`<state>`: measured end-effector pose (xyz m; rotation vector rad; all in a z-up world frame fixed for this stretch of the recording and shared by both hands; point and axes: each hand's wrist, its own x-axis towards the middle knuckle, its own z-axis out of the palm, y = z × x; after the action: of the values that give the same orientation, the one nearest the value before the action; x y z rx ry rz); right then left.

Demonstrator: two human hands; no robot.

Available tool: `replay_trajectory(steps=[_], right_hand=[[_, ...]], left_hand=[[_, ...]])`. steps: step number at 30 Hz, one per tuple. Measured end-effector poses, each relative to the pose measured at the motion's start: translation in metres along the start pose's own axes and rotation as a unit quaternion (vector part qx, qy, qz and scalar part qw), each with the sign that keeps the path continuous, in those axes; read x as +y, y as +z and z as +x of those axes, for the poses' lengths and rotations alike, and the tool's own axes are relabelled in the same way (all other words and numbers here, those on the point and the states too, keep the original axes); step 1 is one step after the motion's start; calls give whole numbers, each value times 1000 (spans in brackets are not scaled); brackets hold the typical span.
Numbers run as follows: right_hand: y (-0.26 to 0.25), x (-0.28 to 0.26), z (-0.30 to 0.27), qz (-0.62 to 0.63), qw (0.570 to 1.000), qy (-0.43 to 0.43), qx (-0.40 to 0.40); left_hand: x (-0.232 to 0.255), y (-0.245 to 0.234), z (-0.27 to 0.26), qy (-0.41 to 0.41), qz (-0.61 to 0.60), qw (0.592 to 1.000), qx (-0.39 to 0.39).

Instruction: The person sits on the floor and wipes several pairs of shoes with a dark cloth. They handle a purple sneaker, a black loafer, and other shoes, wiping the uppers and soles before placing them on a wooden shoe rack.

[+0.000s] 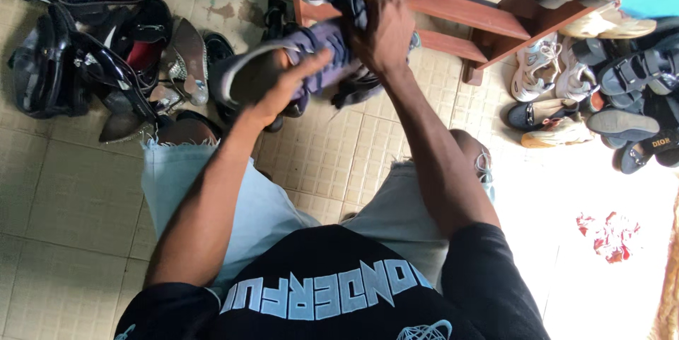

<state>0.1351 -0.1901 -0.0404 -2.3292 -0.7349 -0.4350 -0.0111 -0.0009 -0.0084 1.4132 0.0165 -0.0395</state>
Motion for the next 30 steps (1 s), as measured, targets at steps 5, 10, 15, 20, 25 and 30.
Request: replay_trajectory(steps=[5,10,15,20,25,30], right_hand=[[17,0,2,92,988,14,122],[33,-16,-17,210,964,36,156],[21,-79,-47,238,967,-23,86],[1,-125,-60,300,950,-54,-62],[-11,-104,-41,300,909,-205,-206],[-12,-92,-26,321,945,-8,67]], left_hand=[[-3,-4,5,24,-245,968,50],[7,-7,4,3,-438,897,50],[-1,-13,9,56,-526,848,31],[-12,-46,15,92,-516,845,107],[-4,-73,21,152,-571,803,80],[6,-51,8,97,-580,808,33]])
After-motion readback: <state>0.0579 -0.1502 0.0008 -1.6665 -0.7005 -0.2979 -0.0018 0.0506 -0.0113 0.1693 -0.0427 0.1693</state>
